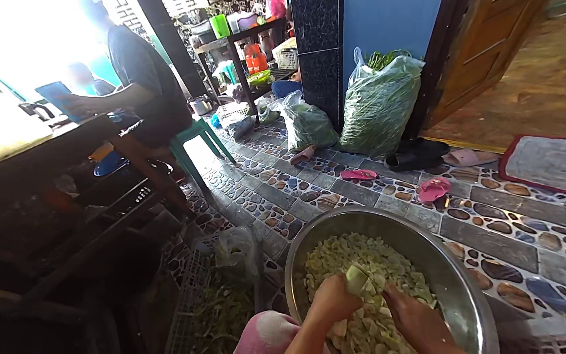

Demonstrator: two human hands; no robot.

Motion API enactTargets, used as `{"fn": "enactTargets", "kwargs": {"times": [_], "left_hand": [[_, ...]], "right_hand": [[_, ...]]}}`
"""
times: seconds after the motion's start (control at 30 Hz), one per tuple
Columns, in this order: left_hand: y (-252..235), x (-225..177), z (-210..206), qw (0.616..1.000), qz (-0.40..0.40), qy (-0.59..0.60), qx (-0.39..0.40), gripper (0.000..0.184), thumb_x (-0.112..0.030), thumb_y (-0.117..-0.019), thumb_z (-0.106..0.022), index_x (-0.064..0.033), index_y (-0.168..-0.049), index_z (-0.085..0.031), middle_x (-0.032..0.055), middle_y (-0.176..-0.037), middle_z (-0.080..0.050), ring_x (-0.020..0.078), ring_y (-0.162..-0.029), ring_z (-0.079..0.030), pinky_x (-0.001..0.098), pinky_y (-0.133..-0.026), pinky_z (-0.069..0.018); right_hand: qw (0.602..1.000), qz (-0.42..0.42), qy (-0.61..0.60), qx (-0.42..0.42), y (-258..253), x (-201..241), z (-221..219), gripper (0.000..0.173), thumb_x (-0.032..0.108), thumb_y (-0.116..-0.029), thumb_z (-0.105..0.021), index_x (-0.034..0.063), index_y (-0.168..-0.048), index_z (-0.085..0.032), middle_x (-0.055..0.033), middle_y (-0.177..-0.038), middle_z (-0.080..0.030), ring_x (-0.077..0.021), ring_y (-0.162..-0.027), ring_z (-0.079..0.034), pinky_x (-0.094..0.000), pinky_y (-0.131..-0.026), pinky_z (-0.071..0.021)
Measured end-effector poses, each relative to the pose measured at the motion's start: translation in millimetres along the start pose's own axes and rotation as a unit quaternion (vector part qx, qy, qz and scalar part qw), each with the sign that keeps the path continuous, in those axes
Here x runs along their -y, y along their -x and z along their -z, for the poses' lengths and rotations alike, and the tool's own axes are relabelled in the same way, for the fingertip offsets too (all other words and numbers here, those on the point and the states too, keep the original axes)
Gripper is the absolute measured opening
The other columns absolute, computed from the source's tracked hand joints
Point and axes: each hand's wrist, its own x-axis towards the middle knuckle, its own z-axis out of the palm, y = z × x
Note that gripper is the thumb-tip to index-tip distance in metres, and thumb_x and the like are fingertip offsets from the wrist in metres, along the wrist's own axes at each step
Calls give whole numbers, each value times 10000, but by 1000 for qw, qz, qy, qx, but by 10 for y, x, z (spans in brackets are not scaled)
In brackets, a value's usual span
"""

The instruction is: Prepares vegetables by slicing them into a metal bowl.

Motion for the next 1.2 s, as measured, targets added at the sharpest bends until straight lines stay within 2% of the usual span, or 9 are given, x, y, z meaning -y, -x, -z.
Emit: {"fn": "enactTargets", "kwargs": {"times": [0.1,0.23,0.3,0.5,0.7,0.9,1.07,1.13,1.2], "left_hand": [[-8,9,0,1000,6,-5,-3,443,-217,-862,-707,-57,-1259,-592,151,-1025,-690,278,-825,-696,508,-743,-578],[-61,44,-113,1000,-13,-19,13,443,-231,-852,-731,-50,-1238,-611,165,-1034,-699,313,-871,-702,554,-772,-573],[-30,12,-109,999,-21,10,26,456,-217,-847,-728,-49,-1250,-598,150,-1019,-691,277,-827,-695,509,-743,-579],[-10,-9,-24,1000,3,-14,6,455,-222,-860,-712,-46,-1263,-594,163,-1039,-697,298,-866,-703,533,-773,-576],[-27,-6,-119,1000,-15,-20,14,430,-233,-841,-730,-51,-1211,-605,152,-995,-694,294,-831,-698,532,-736,-575],[32,-18,-17,999,-15,28,1,419,-203,-846,-720,-49,-1217,-600,128,-970,-686,244,-772,-687,469,-702,-581],[-5,14,-91,999,-32,9,8,437,-216,-840,-738,-54,-1227,-615,149,-1010,-701,287,-845,-702,532,-756,-577],[30,-34,-51,1000,-24,14,9,438,-215,-843,-727,-50,-1230,-608,142,-997,-693,269,-812,-696,501,-733,-580],[58,-49,37,999,-15,29,-3,439,-211,-853,-719,-44,-1242,-602,144,-1010,-694,264,-818,-699,493,-742,-584]], "right_hand": [[990,-77,-2,122,-32,-85,81,464,329,-1118,-333,4,-1327,-590,-273,-1053,-723,-480,-990,-716,-633,-820,-560],[995,41,-62,-72,96,178,222,443,317,-1103,-402,-33,-1137,-671,-217,-798,-705,-421,-714,-725,-571,-604,-575],[993,51,-41,-96,84,186,132,406,289,-1093,-423,-13,-1129,-691,-201,-803,-717,-402,-703,-734,-550,-584,-583],[997,-42,-13,63,15,-32,57,457,330,-1112,-338,3,-1247,-628,-261,-940,-728,-475,-889,-731,-628,-734,-570],[990,73,-63,-105,104,182,159,401,291,-1100,-423,-13,-1068,-682,-181,-758,-693,-373,-666,-716,-528,-563,-573],[986,-74,3,152,58,22,102,476,314,-1118,-311,-17,-1332,-578,-286,-1048,-718,-493,-991,-711,-638,-827,-555],[993,53,-80,-72,129,245,231,438,299,-1101,-412,-50,-1124,-675,-212,-794,-703,-407,-720,-724,-558,-617,-579],[996,39,-66,-38,119,246,162,420,278,-1096,-401,-43,-1140,-669,-230,-837,-717,-433,-758,-734,-587,-640,-578],[996,-15,-40,74,90,153,64,457,299,-1115,-347,-45,-1236,-622,-276,-954,-721,-480,-892,-727,-629,-748,-569]]}}
